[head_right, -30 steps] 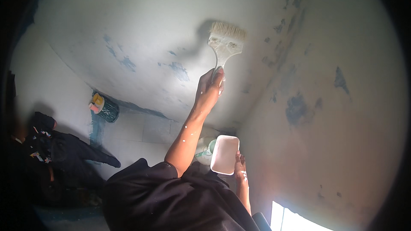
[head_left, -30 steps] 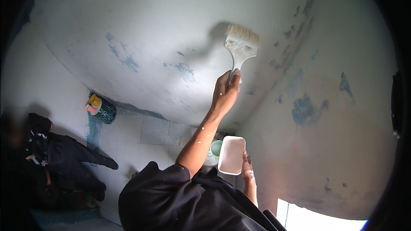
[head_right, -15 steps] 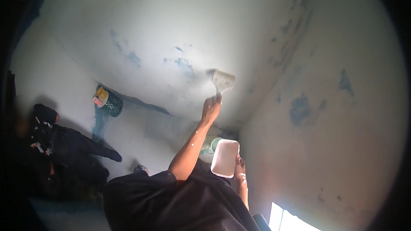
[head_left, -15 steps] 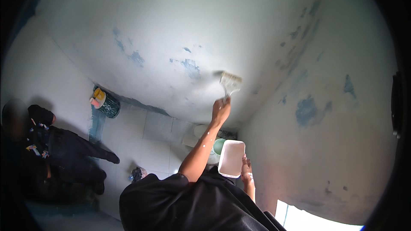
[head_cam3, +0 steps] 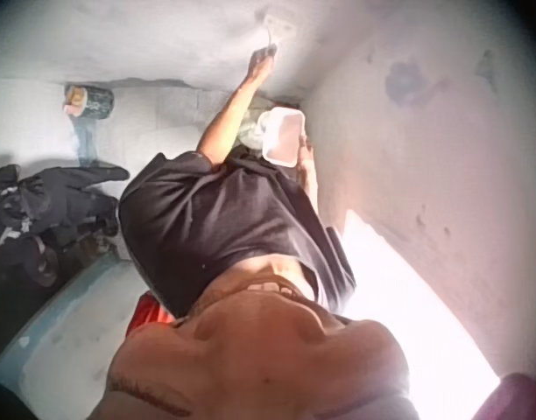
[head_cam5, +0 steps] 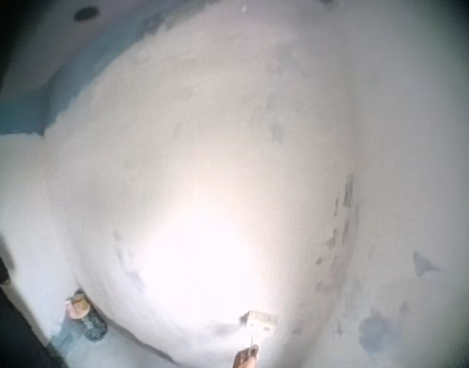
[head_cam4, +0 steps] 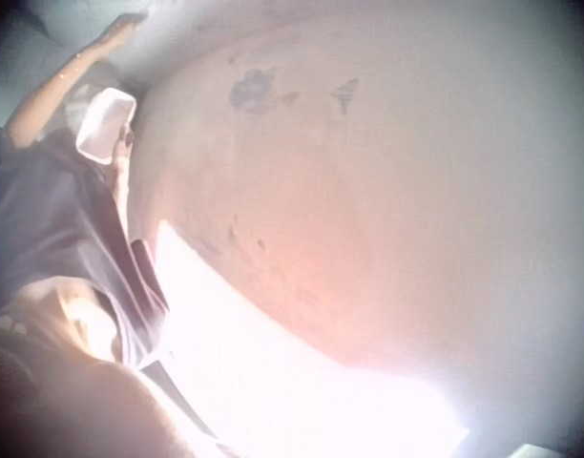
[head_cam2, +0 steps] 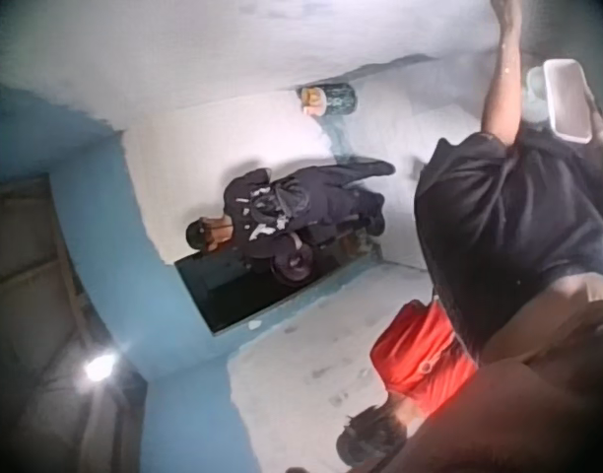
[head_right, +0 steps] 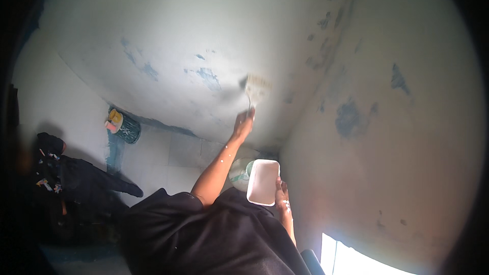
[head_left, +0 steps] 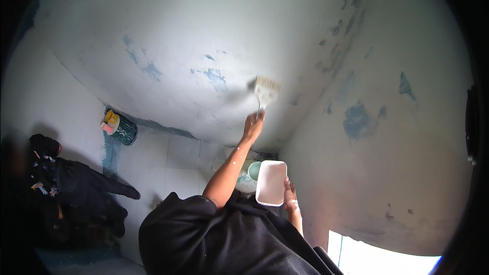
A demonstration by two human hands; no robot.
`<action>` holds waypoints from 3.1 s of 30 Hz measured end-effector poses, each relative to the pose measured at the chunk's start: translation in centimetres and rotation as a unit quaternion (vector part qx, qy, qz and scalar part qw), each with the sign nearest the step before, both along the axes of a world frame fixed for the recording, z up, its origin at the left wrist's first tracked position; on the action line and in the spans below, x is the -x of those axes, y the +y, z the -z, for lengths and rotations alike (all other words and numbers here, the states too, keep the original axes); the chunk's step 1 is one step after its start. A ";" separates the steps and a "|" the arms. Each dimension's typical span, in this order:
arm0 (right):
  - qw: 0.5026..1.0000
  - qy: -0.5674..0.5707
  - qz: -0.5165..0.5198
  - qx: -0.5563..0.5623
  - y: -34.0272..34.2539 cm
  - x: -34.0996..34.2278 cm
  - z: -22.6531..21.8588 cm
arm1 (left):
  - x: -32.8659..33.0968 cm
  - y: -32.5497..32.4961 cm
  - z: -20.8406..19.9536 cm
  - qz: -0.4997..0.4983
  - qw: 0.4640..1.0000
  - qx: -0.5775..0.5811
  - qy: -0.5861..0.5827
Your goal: The person paints a wall with a brush, repeatedly dipping it into a paint container held in the other hand. The person covers patches of the wall with white paint, working in a small room with a window.
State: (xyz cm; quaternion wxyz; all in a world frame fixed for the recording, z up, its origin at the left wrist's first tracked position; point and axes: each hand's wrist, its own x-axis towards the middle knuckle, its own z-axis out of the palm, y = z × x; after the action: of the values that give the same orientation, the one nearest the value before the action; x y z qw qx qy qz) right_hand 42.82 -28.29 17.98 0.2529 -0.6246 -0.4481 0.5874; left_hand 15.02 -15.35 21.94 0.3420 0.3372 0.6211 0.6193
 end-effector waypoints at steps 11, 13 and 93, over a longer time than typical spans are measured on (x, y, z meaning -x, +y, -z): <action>0.995 -0.102 -0.022 -0.012 0.8 -1.7 3.1 | 2.8 -2.7 -4.9 0.064 0.975 0.037 -0.208; 0.995 -0.094 -0.012 -0.016 0.8 -1.9 3.6 | 3.4 -4.5 -11.4 0.064 0.985 -0.020 -0.159; 0.971 0.170 0.108 -0.127 -2.6 7.9 -12.3 | 2.5 -11.5 -19.9 0.182 0.910 -0.201 0.315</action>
State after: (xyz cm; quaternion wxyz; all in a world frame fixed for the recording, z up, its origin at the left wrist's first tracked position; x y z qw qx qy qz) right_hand 34.96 -30.89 30.32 0.4643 -0.5235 -0.3991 0.5925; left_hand 12.48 -26.89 41.83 0.1610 0.6836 0.4869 0.5194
